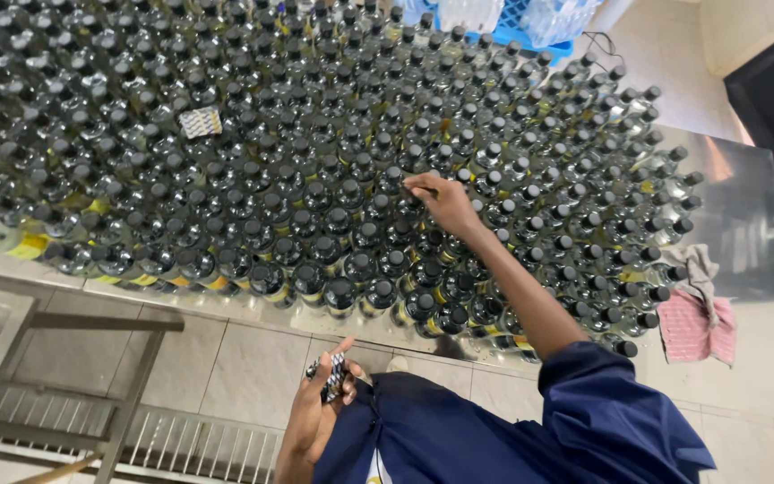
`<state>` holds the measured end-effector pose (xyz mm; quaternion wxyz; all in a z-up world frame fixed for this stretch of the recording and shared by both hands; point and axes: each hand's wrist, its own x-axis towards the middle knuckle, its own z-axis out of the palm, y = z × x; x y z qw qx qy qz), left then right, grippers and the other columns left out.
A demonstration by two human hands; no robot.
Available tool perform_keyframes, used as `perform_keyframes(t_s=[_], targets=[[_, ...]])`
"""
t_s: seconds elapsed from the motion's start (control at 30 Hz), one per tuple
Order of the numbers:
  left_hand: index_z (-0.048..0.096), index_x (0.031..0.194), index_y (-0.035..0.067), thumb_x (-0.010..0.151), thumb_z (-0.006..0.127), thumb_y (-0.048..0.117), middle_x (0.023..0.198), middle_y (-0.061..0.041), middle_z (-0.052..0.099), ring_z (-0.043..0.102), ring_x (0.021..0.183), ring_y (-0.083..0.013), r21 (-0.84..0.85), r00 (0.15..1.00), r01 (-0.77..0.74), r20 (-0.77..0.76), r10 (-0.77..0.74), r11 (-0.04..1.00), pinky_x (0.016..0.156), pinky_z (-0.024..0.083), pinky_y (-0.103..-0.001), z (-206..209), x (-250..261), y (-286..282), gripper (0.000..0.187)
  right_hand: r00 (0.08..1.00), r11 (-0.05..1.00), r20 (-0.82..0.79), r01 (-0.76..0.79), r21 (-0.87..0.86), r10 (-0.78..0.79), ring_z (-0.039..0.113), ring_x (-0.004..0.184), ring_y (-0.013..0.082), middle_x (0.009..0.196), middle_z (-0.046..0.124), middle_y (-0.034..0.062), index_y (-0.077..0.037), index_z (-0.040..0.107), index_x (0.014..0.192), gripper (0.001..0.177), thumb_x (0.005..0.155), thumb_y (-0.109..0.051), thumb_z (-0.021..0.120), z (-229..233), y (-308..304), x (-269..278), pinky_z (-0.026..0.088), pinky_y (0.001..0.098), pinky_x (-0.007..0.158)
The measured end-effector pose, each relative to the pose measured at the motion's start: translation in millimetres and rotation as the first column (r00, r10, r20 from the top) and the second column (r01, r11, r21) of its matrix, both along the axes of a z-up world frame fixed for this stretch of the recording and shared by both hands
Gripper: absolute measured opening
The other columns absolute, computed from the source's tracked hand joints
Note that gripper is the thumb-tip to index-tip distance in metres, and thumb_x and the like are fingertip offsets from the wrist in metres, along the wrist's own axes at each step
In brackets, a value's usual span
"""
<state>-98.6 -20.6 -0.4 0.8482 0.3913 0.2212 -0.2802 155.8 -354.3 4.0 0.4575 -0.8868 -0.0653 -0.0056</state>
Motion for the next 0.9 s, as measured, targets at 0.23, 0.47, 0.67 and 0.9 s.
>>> perform_keyframes(t_s=[0.23,0.47,0.67,0.9], targets=[[0.049,0.166,-0.006,0.101,0.064,0.047,0.094,-0.014,0.069,0.053,0.071,-0.0166,-0.037,0.999,-0.052,-0.012,0.052,0.998,0.061,0.044,-0.031,-15.8,9.0,0.1,0.085,0.989,0.993,-0.108,-0.107,-0.047,0.102,0.075,0.126,0.0282,0.142,0.074,0.0114,-0.008,0.071,0.134,0.028,0.106,-0.011,0.068,8.9,-20.6,-3.2,0.064,0.0499,0.11],[0.046,0.167,-0.005,0.102,0.062,0.048,0.094,-0.013,0.068,0.052,0.071,-0.0161,-0.034,0.999,-0.028,0.025,0.028,0.999,0.062,0.043,-0.031,-13.7,16.3,-7.0,0.086,0.979,0.982,-0.157,-0.149,-0.118,0.13,0.077,0.119,0.0252,0.137,0.078,0.0119,-0.01,0.076,0.111,0.011,0.104,-0.018,0.074,7.7,-26.6,9.1,0.064,0.0414,0.097],[0.051,0.164,-0.006,0.101,0.063,0.048,0.094,-0.013,0.068,0.052,0.071,-0.0153,-0.042,0.999,-0.04,0.028,0.041,0.998,0.061,0.043,-0.03,-18.6,15.9,-11.2,0.083,0.934,0.888,-0.268,-0.318,-0.333,0.234,0.076,0.105,0.0234,0.127,0.078,0.0091,-0.011,0.072,0.117,0.019,0.111,-0.026,0.063,16.4,-28.6,24.0,0.061,0.0424,0.094],[0.051,0.164,-0.007,0.104,0.06,0.045,0.094,-0.014,0.067,0.052,0.072,-0.0161,-0.053,0.996,-0.081,0.042,0.083,0.995,0.062,0.043,-0.031,-13.2,18.1,-4.6,0.08,0.921,0.837,-0.254,-0.377,-0.396,0.294,0.064,0.139,0.0324,0.155,0.065,0.0134,-0.012,0.08,0.102,0.012,0.104,-0.019,0.071,32.4,-22.4,25.2,0.052,0.0519,0.109]])
